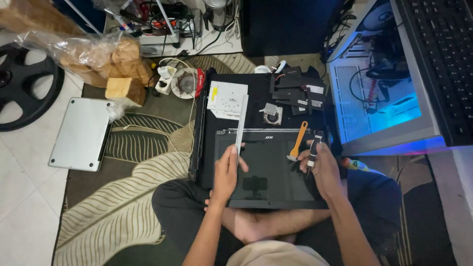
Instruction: Unscrewing and prying open a laptop case to access internal components for repair.
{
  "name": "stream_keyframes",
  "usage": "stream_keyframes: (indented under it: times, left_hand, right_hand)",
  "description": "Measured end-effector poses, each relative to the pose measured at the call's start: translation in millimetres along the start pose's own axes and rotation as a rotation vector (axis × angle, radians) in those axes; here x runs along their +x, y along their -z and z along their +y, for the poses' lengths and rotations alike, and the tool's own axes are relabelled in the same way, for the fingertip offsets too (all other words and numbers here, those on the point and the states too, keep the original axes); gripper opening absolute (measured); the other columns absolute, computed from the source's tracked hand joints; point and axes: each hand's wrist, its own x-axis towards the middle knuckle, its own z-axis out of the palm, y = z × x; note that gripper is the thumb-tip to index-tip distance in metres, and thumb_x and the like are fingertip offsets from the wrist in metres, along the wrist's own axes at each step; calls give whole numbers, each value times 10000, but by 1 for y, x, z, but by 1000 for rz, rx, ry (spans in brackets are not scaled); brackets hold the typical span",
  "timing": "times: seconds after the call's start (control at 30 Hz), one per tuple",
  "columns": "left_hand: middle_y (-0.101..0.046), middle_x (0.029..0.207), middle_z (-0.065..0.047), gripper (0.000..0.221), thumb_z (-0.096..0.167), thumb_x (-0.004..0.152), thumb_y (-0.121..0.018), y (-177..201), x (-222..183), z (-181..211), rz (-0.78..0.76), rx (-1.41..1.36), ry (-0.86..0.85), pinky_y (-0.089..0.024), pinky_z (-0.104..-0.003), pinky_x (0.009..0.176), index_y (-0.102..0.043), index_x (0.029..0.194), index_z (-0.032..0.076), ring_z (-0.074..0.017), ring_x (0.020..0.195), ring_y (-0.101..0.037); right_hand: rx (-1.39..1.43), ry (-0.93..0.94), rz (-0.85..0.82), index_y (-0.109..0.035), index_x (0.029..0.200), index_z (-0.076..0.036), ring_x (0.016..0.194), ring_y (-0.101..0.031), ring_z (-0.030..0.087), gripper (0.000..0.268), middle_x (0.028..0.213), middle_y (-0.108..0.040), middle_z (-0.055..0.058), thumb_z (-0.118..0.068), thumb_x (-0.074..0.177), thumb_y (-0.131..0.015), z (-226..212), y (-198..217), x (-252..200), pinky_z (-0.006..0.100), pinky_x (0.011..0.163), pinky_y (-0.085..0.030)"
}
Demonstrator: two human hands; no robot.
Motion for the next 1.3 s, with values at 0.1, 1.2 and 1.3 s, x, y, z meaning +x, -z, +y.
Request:
stream_keyframes:
  times: [0.1, 1.2, 1.3]
  left_hand:
    - [-671, 519, -81, 379, 166, 1116, -353, -3, 2, -9, 34, 34, 36, -400, -283, 514, -694, 1267, 98, -141, 451, -496]
    - [-763, 733, -100, 180, 169, 1026, -545, -9, 3, -6, 58, -220, 143, -549, -277, 655, -632, 1020, 12, -151, 639, -670]
    - [-758, 899, -114, 200, 210, 1071, -455, -9, 4, -13, 60, -234, 90, -562, -290, 706, -525, 1080, 24, -180, 704, -721]
  right_hand:
    - [-324, -87, -7, -636, 1217, -29, 800, -692, 282, 343, 964, -728, 218, -311, 1079, -500, -11, -4, 0, 381, 632, -542]
    - [-1476, 41, 83, -642, 866, -103, 668, -698, 309, 288, 743, -742, 72, -387, 904, -675, -22, -13, 20, 422, 674, -527]
    - [-1027, 102, 5, -647, 899, -112, 437, -543, 179, 163, 534, -639, 16, -261, 926, -707, -19, -6, 11, 338, 482, -396]
